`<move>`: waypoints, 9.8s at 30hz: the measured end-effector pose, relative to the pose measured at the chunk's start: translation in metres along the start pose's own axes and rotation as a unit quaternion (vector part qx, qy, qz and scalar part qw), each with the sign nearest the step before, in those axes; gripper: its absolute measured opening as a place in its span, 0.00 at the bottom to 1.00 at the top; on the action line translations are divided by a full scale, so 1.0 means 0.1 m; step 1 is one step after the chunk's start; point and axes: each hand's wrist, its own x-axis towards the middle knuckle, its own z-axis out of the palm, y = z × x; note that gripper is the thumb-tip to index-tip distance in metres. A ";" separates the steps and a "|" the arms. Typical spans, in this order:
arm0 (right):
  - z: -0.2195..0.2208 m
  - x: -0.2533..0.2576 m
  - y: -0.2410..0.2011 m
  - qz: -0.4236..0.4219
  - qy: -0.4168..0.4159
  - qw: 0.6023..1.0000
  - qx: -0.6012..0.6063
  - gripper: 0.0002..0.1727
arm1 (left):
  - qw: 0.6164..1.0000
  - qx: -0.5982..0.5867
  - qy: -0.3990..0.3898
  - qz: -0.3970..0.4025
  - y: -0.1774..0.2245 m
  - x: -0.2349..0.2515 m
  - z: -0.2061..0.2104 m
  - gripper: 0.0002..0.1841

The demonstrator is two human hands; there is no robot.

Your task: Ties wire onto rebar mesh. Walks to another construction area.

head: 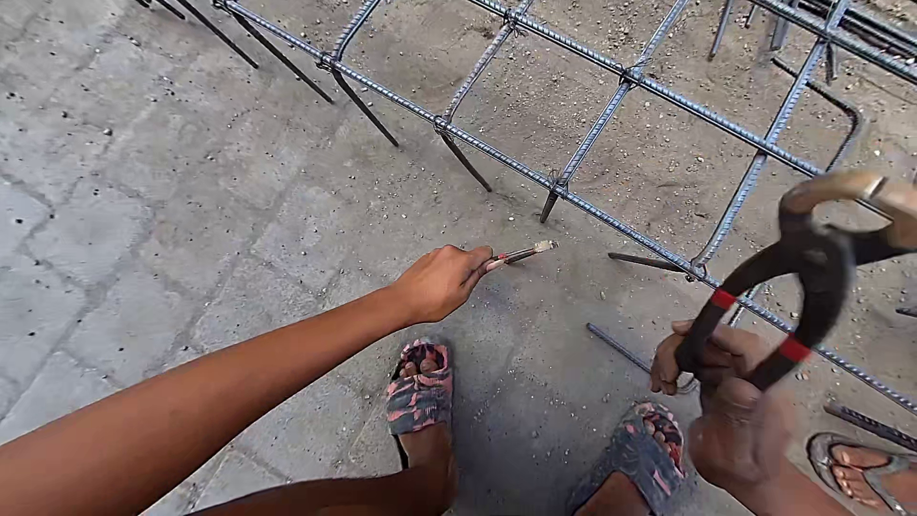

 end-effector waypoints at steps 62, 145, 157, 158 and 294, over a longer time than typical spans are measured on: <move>-0.15 0.16 -0.15 0.008 -0.035 0.980 -0.198 0.25 | 0.997 0.004 0.037 -0.061 0.38 -0.21 0.09 0.14; -0.01 0.10 0.33 0.180 -0.148 0.918 -0.322 0.27 | 0.997 -0.042 -0.018 -0.063 0.17 0.00 0.05 0.16; -0.06 0.16 0.22 0.055 -0.077 0.926 -0.366 0.26 | 0.998 -0.017 -0.011 -0.060 0.23 0.00 0.06 0.13; -0.14 0.18 0.11 0.034 -0.054 0.942 -0.331 0.26 | 0.998 -0.016 0.003 -0.063 0.24 -0.02 0.10 0.14; -0.05 -0.27 0.44 0.054 -0.081 0.915 -0.392 0.27 | 0.996 0.042 -0.038 -0.071 0.44 -0.06 0.26 0.11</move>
